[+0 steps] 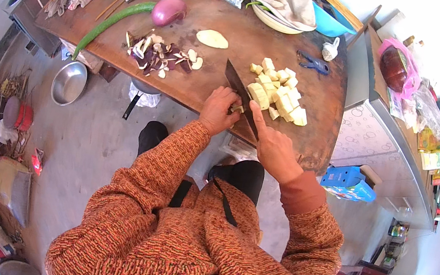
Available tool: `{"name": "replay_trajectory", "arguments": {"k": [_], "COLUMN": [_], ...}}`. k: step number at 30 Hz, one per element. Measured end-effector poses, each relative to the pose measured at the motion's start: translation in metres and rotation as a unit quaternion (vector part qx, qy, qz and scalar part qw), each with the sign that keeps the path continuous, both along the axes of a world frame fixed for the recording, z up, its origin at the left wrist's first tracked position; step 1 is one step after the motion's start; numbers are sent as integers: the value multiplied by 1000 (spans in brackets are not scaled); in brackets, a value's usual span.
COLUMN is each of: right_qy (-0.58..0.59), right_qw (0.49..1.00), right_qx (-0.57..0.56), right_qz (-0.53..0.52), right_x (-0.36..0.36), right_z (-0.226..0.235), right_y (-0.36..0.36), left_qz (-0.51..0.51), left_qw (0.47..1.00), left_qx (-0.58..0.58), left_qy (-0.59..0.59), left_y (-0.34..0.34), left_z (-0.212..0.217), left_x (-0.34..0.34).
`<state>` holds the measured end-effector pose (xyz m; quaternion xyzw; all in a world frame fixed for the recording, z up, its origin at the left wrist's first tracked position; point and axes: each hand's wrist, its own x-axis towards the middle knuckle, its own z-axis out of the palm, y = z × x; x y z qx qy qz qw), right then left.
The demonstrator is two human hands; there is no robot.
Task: The person uses a cleaver to slice a peeled white vegetable into cubes on a wooden cutting board. After chopping, they transfer the diced pieces into a bowl and place the bowl on the table.
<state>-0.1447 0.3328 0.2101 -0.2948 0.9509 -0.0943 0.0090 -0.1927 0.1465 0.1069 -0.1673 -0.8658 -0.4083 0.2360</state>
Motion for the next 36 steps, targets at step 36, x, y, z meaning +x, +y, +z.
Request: {"name": "replay_trajectory", "arguments": {"k": [36], "right_qy": [-53], "right_qw": [686], "right_qx": [-659], "right_qz": [-303], "right_x": [59], "right_z": [39], "right_y": [96], "left_qz": [26], "left_qw": [954], "left_qx": [-298], "left_qy": [-11], "left_y": [27], "left_z": [4], "left_x": [-12]}}
